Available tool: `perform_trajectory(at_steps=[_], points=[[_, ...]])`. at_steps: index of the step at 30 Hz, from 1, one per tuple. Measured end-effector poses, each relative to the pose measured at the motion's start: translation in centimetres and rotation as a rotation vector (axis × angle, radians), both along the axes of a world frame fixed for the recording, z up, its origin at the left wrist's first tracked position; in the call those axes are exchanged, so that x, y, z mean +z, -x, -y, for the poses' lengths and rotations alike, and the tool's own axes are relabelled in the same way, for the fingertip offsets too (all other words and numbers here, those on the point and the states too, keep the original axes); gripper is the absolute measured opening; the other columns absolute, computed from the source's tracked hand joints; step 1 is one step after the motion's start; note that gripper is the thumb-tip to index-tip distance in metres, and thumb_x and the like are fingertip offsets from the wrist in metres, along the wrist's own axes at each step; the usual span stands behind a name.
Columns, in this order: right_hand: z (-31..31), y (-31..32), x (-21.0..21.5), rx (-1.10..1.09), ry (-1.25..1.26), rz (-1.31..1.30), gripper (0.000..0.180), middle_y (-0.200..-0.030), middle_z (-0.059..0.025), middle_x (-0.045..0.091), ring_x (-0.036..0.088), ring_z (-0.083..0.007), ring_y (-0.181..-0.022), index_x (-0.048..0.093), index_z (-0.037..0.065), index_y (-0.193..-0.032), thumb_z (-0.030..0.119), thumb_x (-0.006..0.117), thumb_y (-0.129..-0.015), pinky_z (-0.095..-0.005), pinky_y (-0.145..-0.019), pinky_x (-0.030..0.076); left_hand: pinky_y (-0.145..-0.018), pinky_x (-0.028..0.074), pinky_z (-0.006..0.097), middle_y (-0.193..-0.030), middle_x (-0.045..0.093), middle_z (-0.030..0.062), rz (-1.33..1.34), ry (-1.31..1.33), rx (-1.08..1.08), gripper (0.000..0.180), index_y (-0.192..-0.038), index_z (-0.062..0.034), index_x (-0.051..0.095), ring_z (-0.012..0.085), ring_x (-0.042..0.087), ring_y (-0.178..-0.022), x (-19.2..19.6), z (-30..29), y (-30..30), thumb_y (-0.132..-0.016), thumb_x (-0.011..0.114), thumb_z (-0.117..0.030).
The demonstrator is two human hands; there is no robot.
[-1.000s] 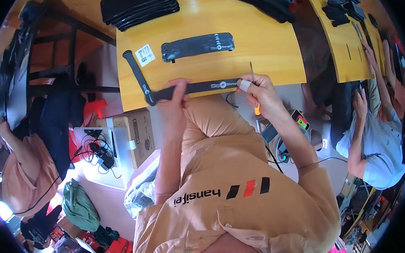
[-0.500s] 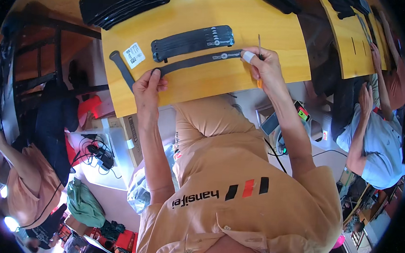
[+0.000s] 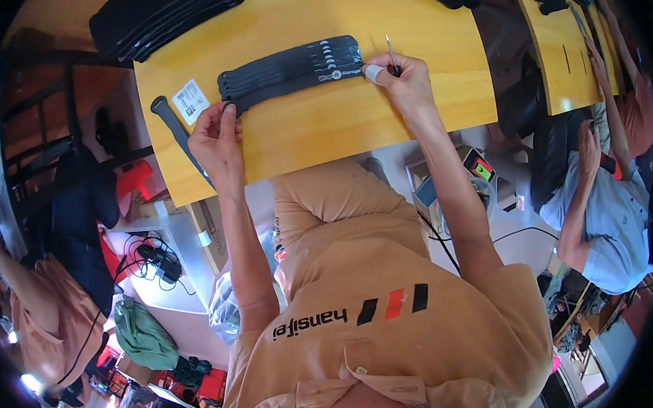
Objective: Assembling small plastic components and applying labels at a workbench in a factory or workshop.
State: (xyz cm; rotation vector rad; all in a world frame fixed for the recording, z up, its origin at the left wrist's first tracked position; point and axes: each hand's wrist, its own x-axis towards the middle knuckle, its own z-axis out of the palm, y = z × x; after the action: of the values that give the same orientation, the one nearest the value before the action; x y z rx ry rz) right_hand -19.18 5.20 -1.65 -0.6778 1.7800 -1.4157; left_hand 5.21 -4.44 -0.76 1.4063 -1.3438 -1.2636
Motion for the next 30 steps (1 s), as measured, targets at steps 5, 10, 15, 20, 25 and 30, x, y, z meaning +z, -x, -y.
perform_trajectory(at_steps=[5,10,15,20,25,30], points=[[0.16,-0.19,0.64,0.008,-0.065,-0.056,0.008,-0.06,0.002,0.054,0.044,-0.0043,-0.054,0.066,0.0,-0.076,0.007,0.066,-0.073,-0.02,-0.049,0.035,-0.046,0.037,0.016,-0.065,0.055,0.0,-0.031,0.002,0.022,0.009,-0.086,0.0008,0.06,0.004,0.048,-0.053,-0.33,0.01,-0.17,-0.081,0.061,-0.006],[0.22,-0.25,0.25,-0.004,-0.06,-0.073,0.007,-0.058,0.0018,0.054,0.045,-0.0044,-0.054,0.065,0.0,-0.075,0.007,0.066,-0.073,-0.0203,-0.049,0.036,-0.045,0.037,0.016,-0.067,0.055,0.0005,-0.037,-0.004,0.038,0.007,-0.086,0.0003,0.06,0.0041,0.047,-0.052,-0.13,0.08,0.17,-0.081,0.061,-0.005],[0.25,-0.33,0.49,-0.015,-0.11,-0.124,0.008,-0.056,0.0018,0.053,0.044,-0.0045,-0.051,0.065,0.0,-0.073,0.008,0.067,-0.072,-0.0209,-0.047,0.035,-0.044,0.037,0.016,-0.067,0.055,0.0005,-0.029,-0.001,0.031,0.007,-0.085,0.0004,0.059,0.004,0.047,-0.051,0.02,0.1,0.27,-0.081,0.062,-0.004],[0.43,-0.51,0.54,-0.044,-0.086,-0.167,0.008,-0.055,0.0015,0.053,0.044,-0.0045,-0.05,0.064,0.0,-0.073,0.007,0.067,-0.071,-0.0215,-0.045,0.034,-0.044,0.038,0.016,-0.067,0.055,0.0008,-0.018,-0.015,0.044,0.008,-0.085,0.0007,0.059,0.0039,0.047,-0.051,-0.12,0.16,0.27,-0.08,0.062,-0.004],[0.54,-0.4,0.36,-0.047,-0.108,-0.154,0.008,-0.055,0.0012,0.053,0.044,-0.0047,-0.05,0.064,0.0,-0.072,0.007,0.067,-0.071,-0.0214,-0.045,0.035,-0.043,0.037,0.016,-0.067,0.055,0.0009,0.009,-0.015,0.048,0.008,-0.085,0.0007,0.059,0.004,0.047,-0.05,0.17,0.13,0.47,-0.08,0.063,-0.004],[0.59,-0.51,0.66,-0.054,-0.115,-0.166,0.008,-0.055,0.0008,0.053,0.045,-0.005,-0.05,0.064,0.0,-0.071,0.007,0.067,-0.071,-0.0215,-0.045,0.035,-0.043,0.037,0.016,-0.066,0.055,0.0009,-0.011,-0.01,0.052,0.008,-0.085,0.0008,0.059,0.0039,0.047,-0.05,-0.1,0.21,0.47,-0.08,0.063,-0.004]])
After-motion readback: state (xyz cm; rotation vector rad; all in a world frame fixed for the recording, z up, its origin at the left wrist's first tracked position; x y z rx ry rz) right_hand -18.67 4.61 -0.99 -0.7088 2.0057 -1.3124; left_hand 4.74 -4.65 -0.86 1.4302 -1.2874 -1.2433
